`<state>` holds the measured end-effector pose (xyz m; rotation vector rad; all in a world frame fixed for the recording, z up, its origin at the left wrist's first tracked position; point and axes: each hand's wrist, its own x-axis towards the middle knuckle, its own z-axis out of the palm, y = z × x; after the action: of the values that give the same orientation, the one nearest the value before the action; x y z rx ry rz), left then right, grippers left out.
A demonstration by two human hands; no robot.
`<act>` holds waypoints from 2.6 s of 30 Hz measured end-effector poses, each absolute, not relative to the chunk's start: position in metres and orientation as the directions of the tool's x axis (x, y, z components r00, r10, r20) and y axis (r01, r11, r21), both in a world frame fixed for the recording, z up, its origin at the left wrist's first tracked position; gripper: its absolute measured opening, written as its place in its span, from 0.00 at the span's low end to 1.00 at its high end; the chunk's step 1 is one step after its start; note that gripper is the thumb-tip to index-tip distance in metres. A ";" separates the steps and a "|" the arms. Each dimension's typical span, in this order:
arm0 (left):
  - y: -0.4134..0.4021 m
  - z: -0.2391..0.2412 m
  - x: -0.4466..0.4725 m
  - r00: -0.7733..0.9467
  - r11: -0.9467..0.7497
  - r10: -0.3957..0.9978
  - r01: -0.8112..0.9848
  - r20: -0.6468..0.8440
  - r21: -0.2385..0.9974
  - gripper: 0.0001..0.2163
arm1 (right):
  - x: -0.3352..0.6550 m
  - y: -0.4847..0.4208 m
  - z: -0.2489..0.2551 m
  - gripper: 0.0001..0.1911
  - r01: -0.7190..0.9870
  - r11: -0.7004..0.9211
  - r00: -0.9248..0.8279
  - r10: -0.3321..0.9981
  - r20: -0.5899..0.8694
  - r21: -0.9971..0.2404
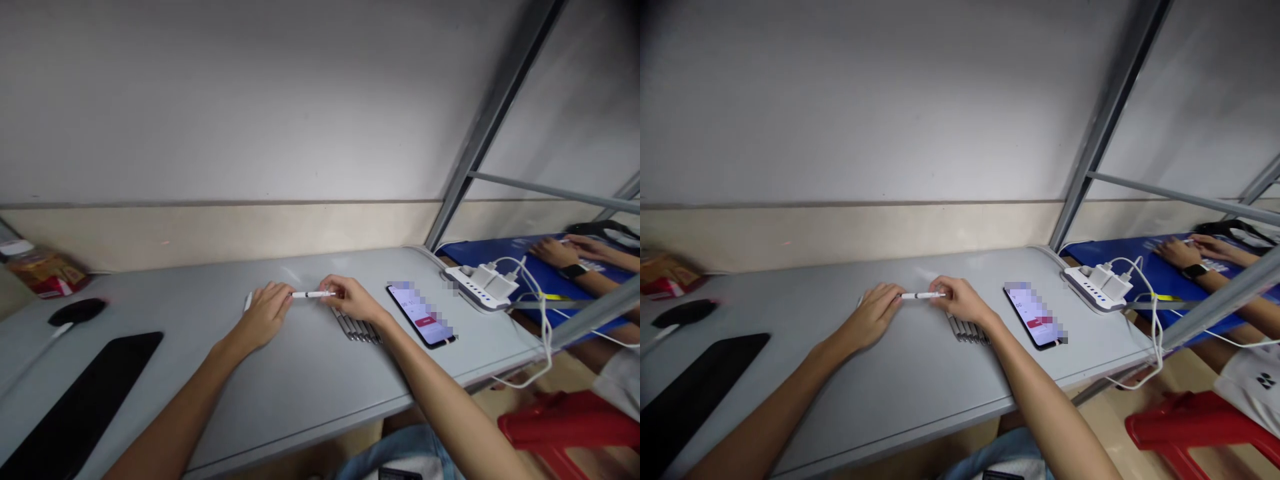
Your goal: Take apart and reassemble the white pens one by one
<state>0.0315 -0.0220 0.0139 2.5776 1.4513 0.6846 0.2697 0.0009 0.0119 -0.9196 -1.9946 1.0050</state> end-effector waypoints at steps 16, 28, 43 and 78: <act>-0.017 0.007 0.027 0.440 -0.535 0.836 0.785 0.328 0.311 0.15 | 0.266 -0.003 0.014 0.23 0.449 0.511 -0.479 0.830 0.285 -0.733; -0.021 0.016 0.030 0.547 -0.605 0.708 0.796 0.447 -0.016 0.10 | 0.265 -0.003 0.016 0.21 0.096 0.011 -0.587 0.808 -0.048 -0.995; -0.023 0.019 0.032 0.453 -0.572 0.767 0.803 0.454 0.165 0.11 | 0.259 0.000 0.016 0.13 -0.312 -0.242 -0.460 0.884 -0.076 -0.919; -0.001 0.018 -0.029 -0.063 0.059 0.998 0.976 0.013 0.211 0.15 | 0.228 0.028 0.007 0.20 -0.438 -0.100 -0.320 0.946 0.051 -0.893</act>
<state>-0.0288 -0.0013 0.0180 2.0518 2.1823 0.2462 0.2276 0.0280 0.0075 -0.6966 -1.0599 1.6473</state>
